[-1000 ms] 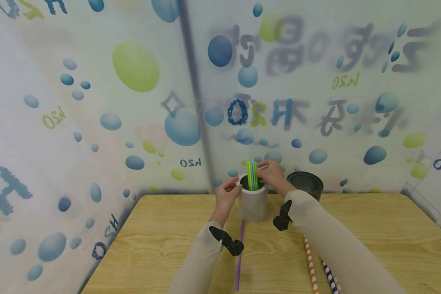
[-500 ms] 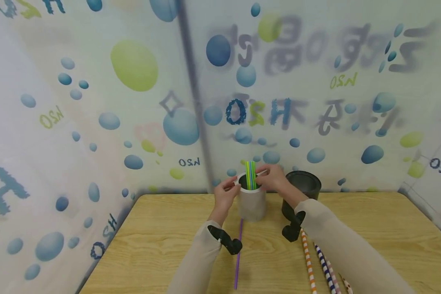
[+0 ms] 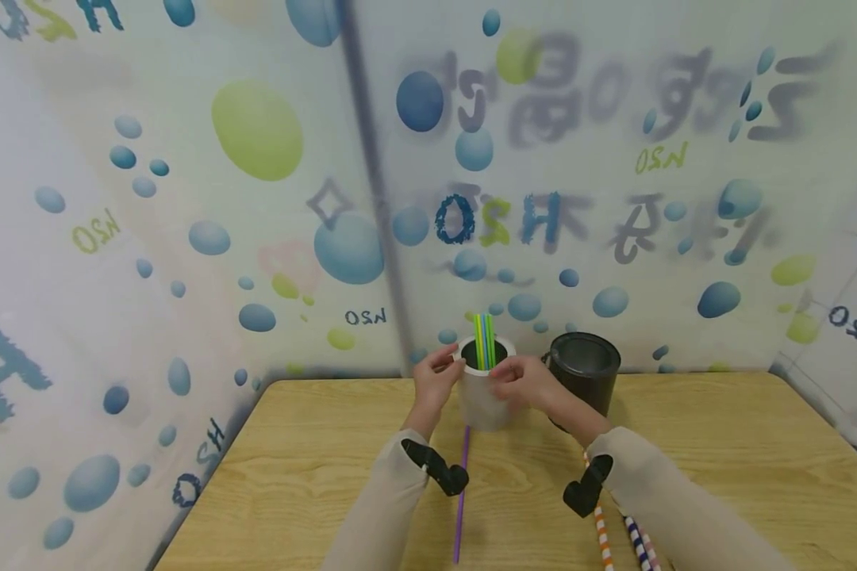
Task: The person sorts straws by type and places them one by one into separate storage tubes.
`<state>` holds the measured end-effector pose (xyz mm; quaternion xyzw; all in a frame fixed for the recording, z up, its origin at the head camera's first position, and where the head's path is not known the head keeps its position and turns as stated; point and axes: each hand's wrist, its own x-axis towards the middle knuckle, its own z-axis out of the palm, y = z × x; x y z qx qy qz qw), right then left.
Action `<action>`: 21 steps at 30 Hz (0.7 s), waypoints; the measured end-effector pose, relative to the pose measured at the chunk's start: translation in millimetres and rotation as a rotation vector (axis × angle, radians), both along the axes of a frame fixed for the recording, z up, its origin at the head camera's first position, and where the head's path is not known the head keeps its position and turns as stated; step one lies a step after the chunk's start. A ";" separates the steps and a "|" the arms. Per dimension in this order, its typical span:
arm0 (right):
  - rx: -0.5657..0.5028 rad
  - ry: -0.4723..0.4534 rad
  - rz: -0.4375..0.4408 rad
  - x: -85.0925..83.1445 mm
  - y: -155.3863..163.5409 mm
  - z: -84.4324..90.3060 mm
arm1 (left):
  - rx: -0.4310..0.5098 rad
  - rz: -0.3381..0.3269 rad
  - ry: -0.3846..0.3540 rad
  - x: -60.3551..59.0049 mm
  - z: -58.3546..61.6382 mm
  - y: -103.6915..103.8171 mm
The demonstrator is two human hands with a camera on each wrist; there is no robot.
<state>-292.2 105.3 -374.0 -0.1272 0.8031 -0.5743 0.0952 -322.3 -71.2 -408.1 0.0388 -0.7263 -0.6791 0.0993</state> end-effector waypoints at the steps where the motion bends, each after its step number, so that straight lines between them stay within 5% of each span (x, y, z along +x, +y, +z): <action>1: -0.003 -0.003 -0.006 1.2 0.1 -3.5 | 0.000 -0.001 0.003 0.0 -0.5 -0.1; 21: -0.103 -0.126 -0.094 9.4 -20.1 -72.8 | -0.001 0.010 0.018 1.0 -0.9 0.9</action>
